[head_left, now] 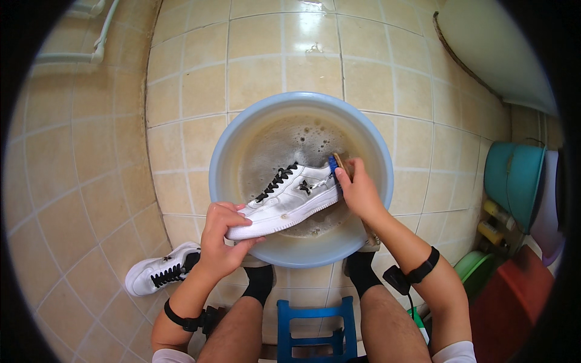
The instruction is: The person scrubs a white sneaker with a wooden-handled brush inside a blue plastic basin filled with soapy water.
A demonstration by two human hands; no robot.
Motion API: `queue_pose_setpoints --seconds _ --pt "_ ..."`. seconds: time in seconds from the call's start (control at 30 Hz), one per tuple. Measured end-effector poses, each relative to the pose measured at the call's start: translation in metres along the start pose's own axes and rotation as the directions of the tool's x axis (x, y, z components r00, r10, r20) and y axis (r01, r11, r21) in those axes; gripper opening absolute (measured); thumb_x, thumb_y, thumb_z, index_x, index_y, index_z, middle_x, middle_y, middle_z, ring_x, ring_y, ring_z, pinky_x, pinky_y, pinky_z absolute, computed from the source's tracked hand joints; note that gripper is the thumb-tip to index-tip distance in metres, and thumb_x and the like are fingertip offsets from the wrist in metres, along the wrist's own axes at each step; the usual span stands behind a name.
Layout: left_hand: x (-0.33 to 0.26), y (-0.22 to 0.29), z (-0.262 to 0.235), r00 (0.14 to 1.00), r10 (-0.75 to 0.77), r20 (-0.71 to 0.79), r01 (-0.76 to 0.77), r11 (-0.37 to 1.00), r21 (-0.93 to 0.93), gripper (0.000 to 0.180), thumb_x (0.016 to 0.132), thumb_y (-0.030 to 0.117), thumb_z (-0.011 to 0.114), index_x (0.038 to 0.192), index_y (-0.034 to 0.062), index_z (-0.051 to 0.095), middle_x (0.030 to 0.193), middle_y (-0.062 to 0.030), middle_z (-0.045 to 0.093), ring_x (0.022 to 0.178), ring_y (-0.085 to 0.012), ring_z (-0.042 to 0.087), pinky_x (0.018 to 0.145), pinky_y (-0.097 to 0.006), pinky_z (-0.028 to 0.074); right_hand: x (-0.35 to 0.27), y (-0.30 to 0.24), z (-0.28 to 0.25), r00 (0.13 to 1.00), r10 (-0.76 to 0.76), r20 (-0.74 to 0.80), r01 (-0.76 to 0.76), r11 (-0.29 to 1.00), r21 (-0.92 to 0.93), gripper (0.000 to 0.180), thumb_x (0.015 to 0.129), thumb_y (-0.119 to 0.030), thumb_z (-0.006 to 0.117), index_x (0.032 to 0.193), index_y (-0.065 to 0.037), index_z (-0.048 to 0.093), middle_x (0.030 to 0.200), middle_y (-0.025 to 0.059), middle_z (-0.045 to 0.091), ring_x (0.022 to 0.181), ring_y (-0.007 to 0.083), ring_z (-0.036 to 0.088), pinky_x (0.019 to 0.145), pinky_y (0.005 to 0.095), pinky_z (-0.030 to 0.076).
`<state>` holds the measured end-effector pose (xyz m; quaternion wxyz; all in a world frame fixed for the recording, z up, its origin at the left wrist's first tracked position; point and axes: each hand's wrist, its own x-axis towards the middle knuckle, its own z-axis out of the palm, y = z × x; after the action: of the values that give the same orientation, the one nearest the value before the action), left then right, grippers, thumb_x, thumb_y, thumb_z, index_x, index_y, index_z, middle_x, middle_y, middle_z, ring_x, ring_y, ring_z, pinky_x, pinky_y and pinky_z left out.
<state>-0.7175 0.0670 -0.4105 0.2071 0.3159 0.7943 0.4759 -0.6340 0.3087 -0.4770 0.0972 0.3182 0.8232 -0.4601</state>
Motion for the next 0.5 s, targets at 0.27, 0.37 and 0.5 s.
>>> queue_pose_setpoints --seconds 0.27,0.37,0.5 --pt "-0.003 -0.004 -0.013 0.96 -0.279 -0.001 0.278 0.953 0.12 0.056 0.061 -0.004 0.074 0.109 0.0027 0.047 0.105 -0.0095 0.046 0.099 -0.022 0.049 0.089 -0.03 0.039 0.004 0.027 0.021 0.965 0.259 0.032 -0.255 0.963 -0.093 0.039 0.091 -0.026 0.049 0.108 0.008 0.039 0.094 0.0317 0.058 0.089 0.0454 0.056 0.079 0.0483 0.044" --pt "-0.005 -0.01 -0.015 0.945 -0.328 -0.02 0.328 0.942 0.071 0.057 0.062 -0.003 0.072 0.113 0.0015 0.046 0.107 -0.0147 0.049 0.1 -0.0301 0.051 0.087 -0.033 0.041 0.006 0.019 0.02 0.966 0.258 0.028 -0.254 0.962 -0.105 0.037 0.091 -0.026 0.049 0.107 0.006 0.041 0.094 0.0308 0.057 0.088 0.0451 0.056 0.078 0.0488 0.044" --pt "-0.003 -0.01 -0.017 0.951 -0.308 -0.017 0.305 0.931 0.199 0.062 0.063 -0.002 0.072 0.118 0.0014 0.042 0.114 -0.017 0.046 0.106 -0.0319 0.047 0.092 -0.037 0.038 0.007 0.012 0.019 0.991 0.136 0.002 -0.135 0.984 -0.118 0.033 0.091 -0.025 0.049 0.105 0.004 0.045 0.096 0.028 0.057 0.09 0.0435 0.055 0.077 0.0482 0.044"
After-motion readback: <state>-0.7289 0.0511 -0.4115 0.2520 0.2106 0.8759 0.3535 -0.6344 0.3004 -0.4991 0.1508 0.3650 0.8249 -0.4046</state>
